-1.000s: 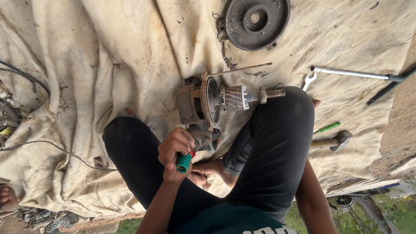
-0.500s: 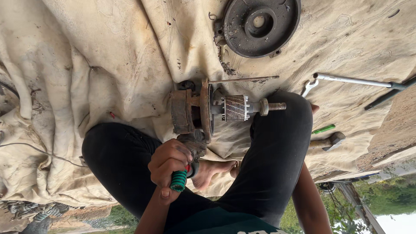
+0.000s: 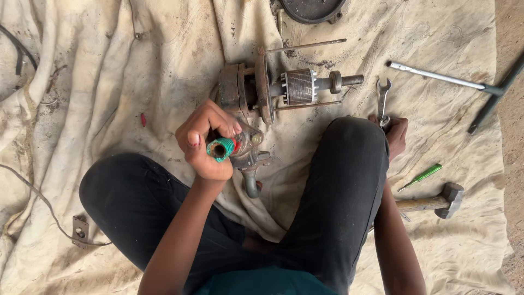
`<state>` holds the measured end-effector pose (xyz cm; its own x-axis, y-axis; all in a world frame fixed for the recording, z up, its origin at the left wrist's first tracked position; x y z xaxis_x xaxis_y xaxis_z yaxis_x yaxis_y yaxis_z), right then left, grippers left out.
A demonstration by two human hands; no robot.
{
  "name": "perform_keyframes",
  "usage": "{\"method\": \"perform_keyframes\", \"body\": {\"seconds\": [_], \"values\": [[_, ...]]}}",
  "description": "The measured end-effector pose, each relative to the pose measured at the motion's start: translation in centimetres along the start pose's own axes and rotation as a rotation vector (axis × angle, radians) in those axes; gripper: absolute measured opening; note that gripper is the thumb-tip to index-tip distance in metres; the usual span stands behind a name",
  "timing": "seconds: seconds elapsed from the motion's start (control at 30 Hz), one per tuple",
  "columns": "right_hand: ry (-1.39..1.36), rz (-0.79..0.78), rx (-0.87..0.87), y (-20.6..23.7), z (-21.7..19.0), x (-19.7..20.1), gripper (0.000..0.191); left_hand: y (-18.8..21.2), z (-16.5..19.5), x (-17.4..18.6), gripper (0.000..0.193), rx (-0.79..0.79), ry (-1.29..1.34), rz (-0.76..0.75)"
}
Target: The person disassembles and reassembles small engine components on a cloth on the ground. They use a screwdriver to remove screws from a red housing, then use a wrench and T-handle tool to tighten bolts on a carburetor and other parts.
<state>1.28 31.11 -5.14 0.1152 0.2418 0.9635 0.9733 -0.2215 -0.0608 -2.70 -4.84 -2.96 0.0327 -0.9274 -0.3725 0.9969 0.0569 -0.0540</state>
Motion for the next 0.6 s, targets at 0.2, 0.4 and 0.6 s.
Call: {"method": "perform_keyframes", "body": {"seconds": [0.2,0.4,0.6], "values": [[-0.67,-0.022,-0.261,-0.2,0.0,3.2,0.036,0.3,0.9,-0.4,0.076,-0.007,-0.044,-0.02],[-1.117,0.031,-0.433,-4.3,1.8,8.2,0.032,0.6,1.1,-0.3,0.075,-0.067,-0.1,-0.089],[-0.421,-0.013,-0.473,-4.3,-3.1,10.1,0.043,0.1,1.3,-0.4,0.072,-0.071,-0.062,-0.179]]}}
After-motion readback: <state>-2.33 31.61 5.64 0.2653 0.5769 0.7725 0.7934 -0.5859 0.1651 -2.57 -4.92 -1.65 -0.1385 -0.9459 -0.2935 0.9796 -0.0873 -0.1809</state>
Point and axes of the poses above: each hand's wrist, its own y-axis away from the middle knuckle, its own x-axis out of the back of the hand, z = x × y, the point moved 5 cm from there along -y, towards the middle knuckle, and after that the axes turned 11 degrees about -z, right-handed, at the moved point
